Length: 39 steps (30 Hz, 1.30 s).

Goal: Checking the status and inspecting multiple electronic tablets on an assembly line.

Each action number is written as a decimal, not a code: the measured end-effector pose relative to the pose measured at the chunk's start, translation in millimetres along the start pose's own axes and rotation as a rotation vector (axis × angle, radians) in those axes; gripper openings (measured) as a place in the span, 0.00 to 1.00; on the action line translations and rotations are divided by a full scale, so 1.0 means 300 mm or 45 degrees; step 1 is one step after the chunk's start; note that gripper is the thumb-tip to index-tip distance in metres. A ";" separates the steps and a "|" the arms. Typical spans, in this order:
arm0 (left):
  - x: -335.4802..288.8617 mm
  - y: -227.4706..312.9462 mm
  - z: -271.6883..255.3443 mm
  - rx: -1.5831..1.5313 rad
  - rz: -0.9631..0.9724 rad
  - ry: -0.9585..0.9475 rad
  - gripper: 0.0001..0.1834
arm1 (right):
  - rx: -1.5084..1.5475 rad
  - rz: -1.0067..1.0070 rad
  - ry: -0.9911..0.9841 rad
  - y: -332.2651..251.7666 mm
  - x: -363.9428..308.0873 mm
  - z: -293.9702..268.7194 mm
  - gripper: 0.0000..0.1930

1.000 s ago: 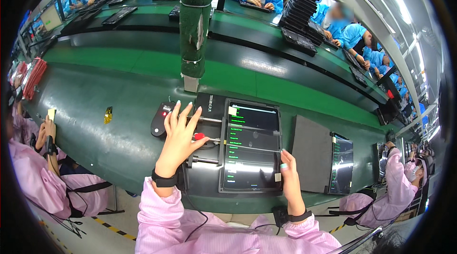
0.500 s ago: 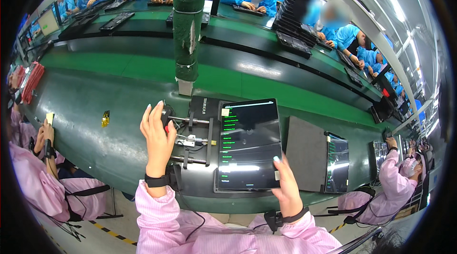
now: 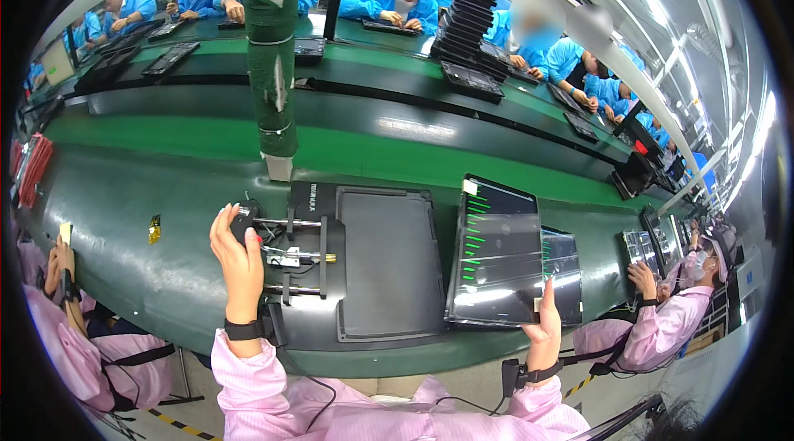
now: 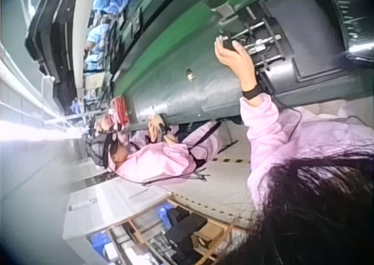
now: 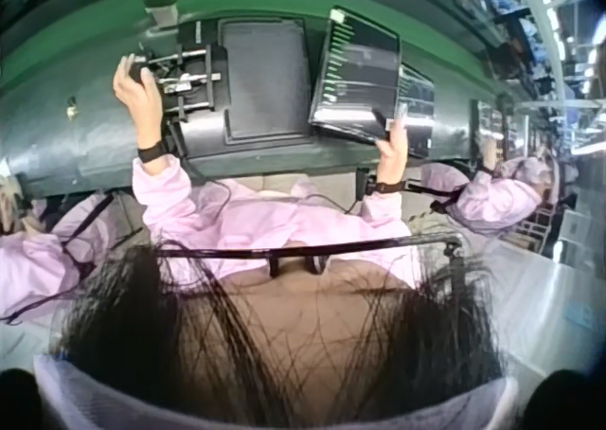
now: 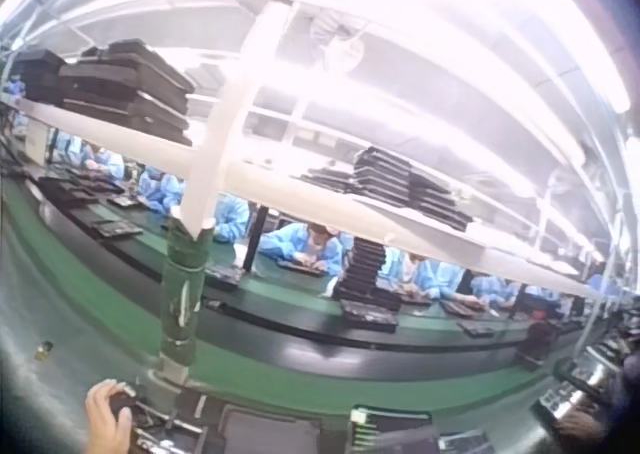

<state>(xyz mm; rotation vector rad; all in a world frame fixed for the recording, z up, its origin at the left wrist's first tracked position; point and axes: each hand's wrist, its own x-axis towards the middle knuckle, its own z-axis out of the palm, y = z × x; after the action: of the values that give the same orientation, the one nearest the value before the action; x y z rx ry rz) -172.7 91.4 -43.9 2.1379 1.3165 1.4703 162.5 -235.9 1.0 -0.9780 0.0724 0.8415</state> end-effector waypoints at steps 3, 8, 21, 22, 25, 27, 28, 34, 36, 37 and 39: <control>-0.001 -0.001 0.001 -0.057 -0.065 0.020 0.23 | -0.402 -0.322 -0.083 -0.021 -0.005 -0.084 0.24; -0.005 -0.003 -0.001 -0.084 -0.078 0.008 0.22 | -0.141 0.027 0.083 -0.019 0.142 -0.207 0.25; -0.010 -0.022 0.005 -0.078 -0.132 -0.016 0.22 | -1.566 -1.290 0.776 -0.323 0.152 -0.412 0.17; -0.010 -0.023 0.005 -0.084 -0.113 -0.023 0.22 | -1.797 -1.288 0.888 -0.357 0.161 -0.467 0.21; -0.009 -0.026 0.005 -0.140 -0.123 0.001 0.22 | -2.026 -0.686 1.050 -0.384 0.193 -0.599 0.30; -0.009 -0.025 0.004 -0.129 -0.131 -0.002 0.22 | -1.940 -0.668 0.896 -0.379 0.181 -0.643 0.31; -0.008 -0.024 0.003 -0.123 -0.164 -0.010 0.21 | -1.791 -0.606 0.818 -0.367 0.167 -0.650 0.33; -0.005 -0.019 0.008 -0.235 -0.217 0.009 0.21 | -1.765 -0.629 0.700 -0.332 0.092 -0.561 0.31; -0.008 -0.018 0.006 -0.252 -0.214 0.000 0.21 | -1.535 -0.422 0.723 -0.339 0.072 -0.542 0.32; -0.009 -0.017 0.004 -0.235 -0.208 -0.046 0.21 | -1.330 -0.472 0.648 -0.348 0.074 -0.540 0.36; -0.010 -0.015 0.003 -0.221 -0.200 -0.095 0.21 | -1.074 -0.352 0.679 -0.386 0.065 -0.560 0.38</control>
<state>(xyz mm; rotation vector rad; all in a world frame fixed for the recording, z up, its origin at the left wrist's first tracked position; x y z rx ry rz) -174.6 92.1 -49.1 1.9156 1.2509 1.3747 303.0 -383.2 -23.6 -1.9437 0.0346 0.3138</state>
